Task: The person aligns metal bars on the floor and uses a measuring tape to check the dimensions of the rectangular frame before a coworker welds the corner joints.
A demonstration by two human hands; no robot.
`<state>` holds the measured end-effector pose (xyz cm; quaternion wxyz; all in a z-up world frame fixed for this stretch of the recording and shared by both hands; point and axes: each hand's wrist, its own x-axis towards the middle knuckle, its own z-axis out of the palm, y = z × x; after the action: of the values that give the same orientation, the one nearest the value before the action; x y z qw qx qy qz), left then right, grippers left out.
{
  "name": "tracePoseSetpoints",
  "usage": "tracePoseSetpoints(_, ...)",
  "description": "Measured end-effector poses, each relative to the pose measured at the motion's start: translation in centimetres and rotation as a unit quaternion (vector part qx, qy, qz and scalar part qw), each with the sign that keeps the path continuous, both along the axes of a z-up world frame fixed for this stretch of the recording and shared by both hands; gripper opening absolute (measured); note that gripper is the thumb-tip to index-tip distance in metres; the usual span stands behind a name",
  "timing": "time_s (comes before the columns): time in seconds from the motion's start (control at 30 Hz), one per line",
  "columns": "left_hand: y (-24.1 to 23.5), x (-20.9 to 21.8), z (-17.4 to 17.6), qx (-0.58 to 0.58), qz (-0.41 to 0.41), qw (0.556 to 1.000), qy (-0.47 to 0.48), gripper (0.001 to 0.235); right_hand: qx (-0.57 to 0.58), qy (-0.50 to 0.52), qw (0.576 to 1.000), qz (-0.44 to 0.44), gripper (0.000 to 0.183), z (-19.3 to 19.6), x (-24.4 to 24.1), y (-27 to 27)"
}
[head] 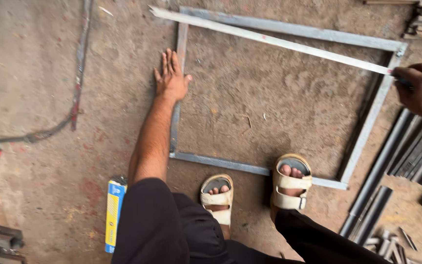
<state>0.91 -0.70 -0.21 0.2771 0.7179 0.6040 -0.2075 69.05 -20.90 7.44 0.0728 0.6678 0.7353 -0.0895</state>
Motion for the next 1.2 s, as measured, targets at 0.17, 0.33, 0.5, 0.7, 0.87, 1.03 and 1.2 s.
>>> tracePoseSetpoints(0.17, 1.3, 0.6, 0.7, -0.036, 0.013, 0.999, 0.028, 0.111, -0.052, -0.071, 0.996, -0.016, 0.026, 8.6, -6.7, -3.5)
tracePoseSetpoints(0.33, 1.2, 0.1, 2.5, -0.036, 0.008, 0.999, 0.037, 0.117, -0.115, -0.091, 0.985, -0.092, 0.042, 9.0, -8.9, -10.0)
tracePoseSetpoints(0.5, 0.8, -3.3, 3.9, 0.012, 0.000, 0.999, 0.041, 0.113, -0.193, -0.073, 0.972, -0.112, 0.043, 6.2, -10.2, -13.9)
tracePoseSetpoints(0.7, -0.3, -7.7, 7.1, -0.052, -0.129, 0.966, 0.218, 0.083, -0.234, -0.082, 0.960, -0.129, 0.045, 5.1, -10.1, -15.1)
tracePoseSetpoints(0.87, -0.8, -8.8, 16.3, 0.034, -0.083, 0.979, 0.181, 0.051, -0.166, -0.069, 0.977, -0.118, 0.044, 6.1, -11.3, -14.9)
tracePoseSetpoints(1.03, -3.5, -5.5, 28.1, 0.173, -0.091, 0.976, 0.091, 0.061, -0.121, -0.060, 0.987, -0.090, 0.042, 8.4, -12.8, -15.5)
tracePoseSetpoints(1.2, -12.0, -2.6, 37.7, 0.204, -0.140, 0.968, 0.025, 0.063, -0.114, -0.091, 0.985, -0.096, 0.038, 11.2, -14.0, -17.4)
